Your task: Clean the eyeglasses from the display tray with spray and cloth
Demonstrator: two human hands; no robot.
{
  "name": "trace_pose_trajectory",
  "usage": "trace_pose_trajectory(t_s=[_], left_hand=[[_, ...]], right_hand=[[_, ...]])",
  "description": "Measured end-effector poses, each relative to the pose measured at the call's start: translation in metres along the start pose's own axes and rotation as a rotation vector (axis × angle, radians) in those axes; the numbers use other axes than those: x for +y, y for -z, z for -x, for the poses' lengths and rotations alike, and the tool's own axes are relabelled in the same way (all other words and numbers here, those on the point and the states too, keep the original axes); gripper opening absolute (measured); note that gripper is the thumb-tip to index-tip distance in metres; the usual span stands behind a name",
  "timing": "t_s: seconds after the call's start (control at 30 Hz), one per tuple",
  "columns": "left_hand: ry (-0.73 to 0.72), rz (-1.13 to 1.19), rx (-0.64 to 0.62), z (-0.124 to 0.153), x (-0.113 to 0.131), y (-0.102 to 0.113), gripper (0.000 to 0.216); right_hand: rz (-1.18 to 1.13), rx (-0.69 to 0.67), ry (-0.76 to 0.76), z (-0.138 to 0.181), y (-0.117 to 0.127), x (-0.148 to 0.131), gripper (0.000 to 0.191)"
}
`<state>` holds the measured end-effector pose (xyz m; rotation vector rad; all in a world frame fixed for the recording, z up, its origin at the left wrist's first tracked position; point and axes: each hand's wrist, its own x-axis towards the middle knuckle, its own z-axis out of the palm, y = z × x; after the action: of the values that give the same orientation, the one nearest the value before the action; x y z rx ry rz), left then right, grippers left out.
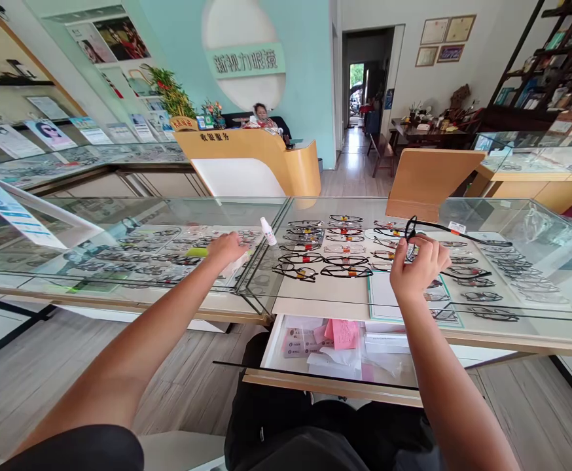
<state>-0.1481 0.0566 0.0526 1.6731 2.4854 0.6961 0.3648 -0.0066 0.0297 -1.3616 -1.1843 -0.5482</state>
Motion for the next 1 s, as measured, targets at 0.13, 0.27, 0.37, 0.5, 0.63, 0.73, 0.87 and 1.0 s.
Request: trace_pose_trajectory(t_s=[0.13,0.27,0.37,0.5,0.63,0.73,0.87,1.0], left_hand=[[0.039,-0.065,-0.026,0.007,-0.011,0.006,0.028],[0.003,-0.013,0.088,0.009,0.001,0.033,0.020],[-0.082,0.103,0.191,0.016,0.028,0.060,0.021],[-0.220,0.320,0.213,0.047,0.083,0.081,0.030],[-0.381,0.535,0.067,0.084,0.129,0.077,0.035],[-0.413,0.578,-0.019,0.096,0.147,0.057,0.042],[-0.382,0.669,-0.198,0.104,0.159,0.030,0.047],[-0.376,0.603,-0.105,0.103,0.154,0.027,0.040]], right_hand=[[-0.009,-0.031,-0.006,0.000,0.001,-0.004,0.028],[-0.019,-0.025,-0.011,0.000,0.003,-0.009,0.026],[-0.048,-0.030,-0.008,-0.001,0.005,-0.016,0.023],[-0.115,-0.025,-0.016,-0.003,0.008,-0.026,0.020],[-0.146,-0.051,-0.035,-0.004,0.010,-0.030,0.021],[-0.154,-0.055,-0.047,-0.004,0.010,-0.031,0.022],[-0.185,-0.081,-0.039,-0.003,0.011,-0.035,0.021],[-0.197,-0.077,-0.001,-0.002,0.014,-0.040,0.020]])
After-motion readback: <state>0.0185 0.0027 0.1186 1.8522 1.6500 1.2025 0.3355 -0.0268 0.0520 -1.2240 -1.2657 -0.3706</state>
